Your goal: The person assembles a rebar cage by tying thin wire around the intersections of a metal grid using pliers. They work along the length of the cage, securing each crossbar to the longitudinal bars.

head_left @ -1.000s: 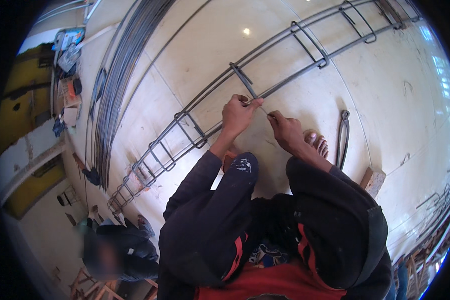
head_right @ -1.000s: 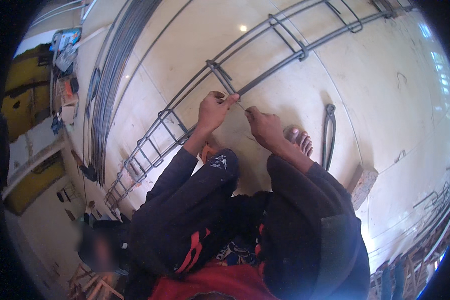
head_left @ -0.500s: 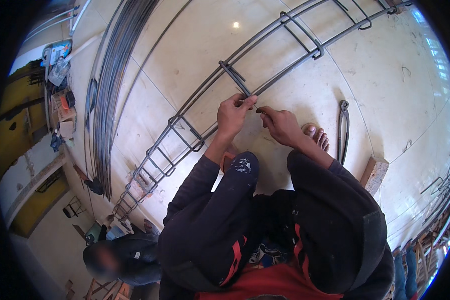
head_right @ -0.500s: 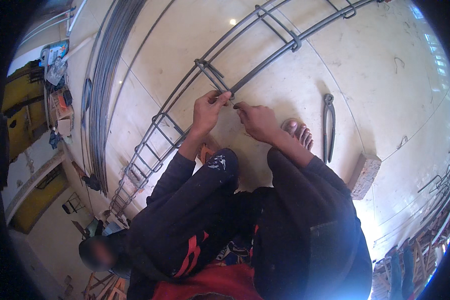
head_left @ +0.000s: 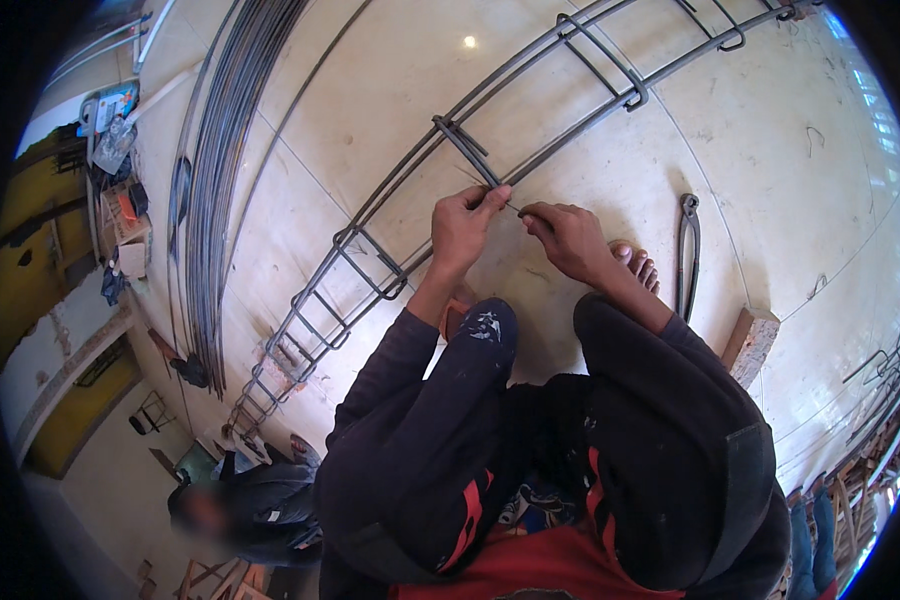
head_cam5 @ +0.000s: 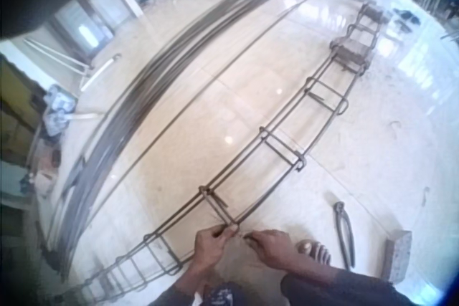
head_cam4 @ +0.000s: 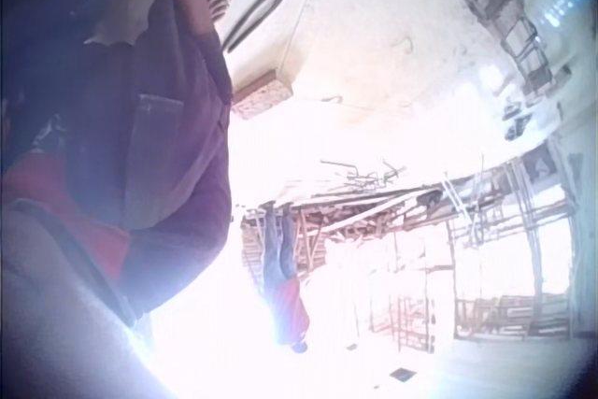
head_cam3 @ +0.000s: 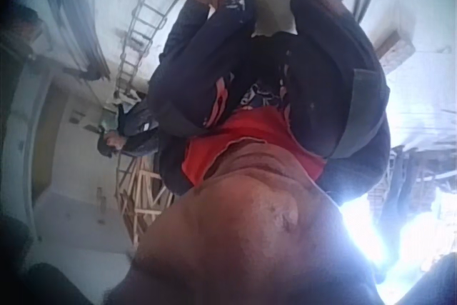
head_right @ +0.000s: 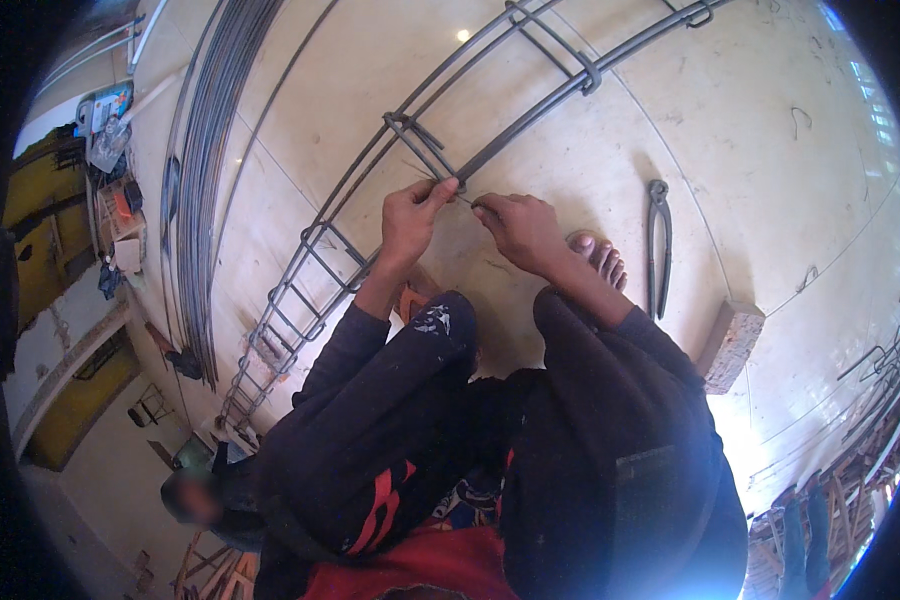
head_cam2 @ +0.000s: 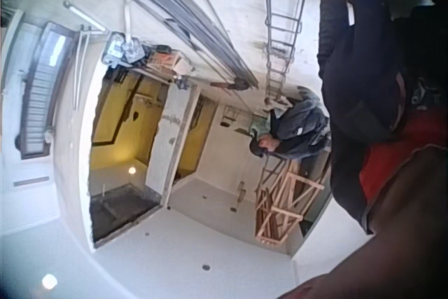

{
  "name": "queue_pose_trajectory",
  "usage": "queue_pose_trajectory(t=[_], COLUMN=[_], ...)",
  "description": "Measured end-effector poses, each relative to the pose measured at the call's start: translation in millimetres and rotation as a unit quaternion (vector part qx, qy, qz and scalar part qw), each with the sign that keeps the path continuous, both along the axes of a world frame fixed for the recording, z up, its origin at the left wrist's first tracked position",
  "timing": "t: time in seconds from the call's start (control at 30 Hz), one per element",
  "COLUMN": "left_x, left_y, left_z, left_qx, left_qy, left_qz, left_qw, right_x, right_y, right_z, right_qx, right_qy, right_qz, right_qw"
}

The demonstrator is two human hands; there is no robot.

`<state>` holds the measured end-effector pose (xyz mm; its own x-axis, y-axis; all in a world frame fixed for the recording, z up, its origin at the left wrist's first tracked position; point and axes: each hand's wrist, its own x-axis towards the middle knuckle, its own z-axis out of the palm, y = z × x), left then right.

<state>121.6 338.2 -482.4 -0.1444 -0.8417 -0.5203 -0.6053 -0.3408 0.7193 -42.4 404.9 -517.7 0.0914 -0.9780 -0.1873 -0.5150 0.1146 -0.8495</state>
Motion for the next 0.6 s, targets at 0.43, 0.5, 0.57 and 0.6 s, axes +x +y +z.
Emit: queue_pose_trajectory(t=[0.43,0.5,0.57,0.6], left_x=[0,0,3,2], left_y=[1,-1,-2,0], left_z=[2,2,-2,-2], left_qx=[-0.031,-0.022,-0.015,-0.021], left_qy=[-0.004,-0.003,-0.005,-0.011], left_qz=[-0.012,-0.016,-0.022,-0.016], left_qw=[0.999,1.000,1.000,1.000], right_x=[5,4,4,4], right_y=[9,9,9,10], right_z=[-7,-10,-10,-9], right_qx=[-0.099,-0.113,-0.128,-0.131], right_qy=[-0.011,0.001,0.013,0.020], right_qz=[-0.038,-0.035,-0.028,-0.027], right_qw=[0.994,0.993,0.991,0.991])
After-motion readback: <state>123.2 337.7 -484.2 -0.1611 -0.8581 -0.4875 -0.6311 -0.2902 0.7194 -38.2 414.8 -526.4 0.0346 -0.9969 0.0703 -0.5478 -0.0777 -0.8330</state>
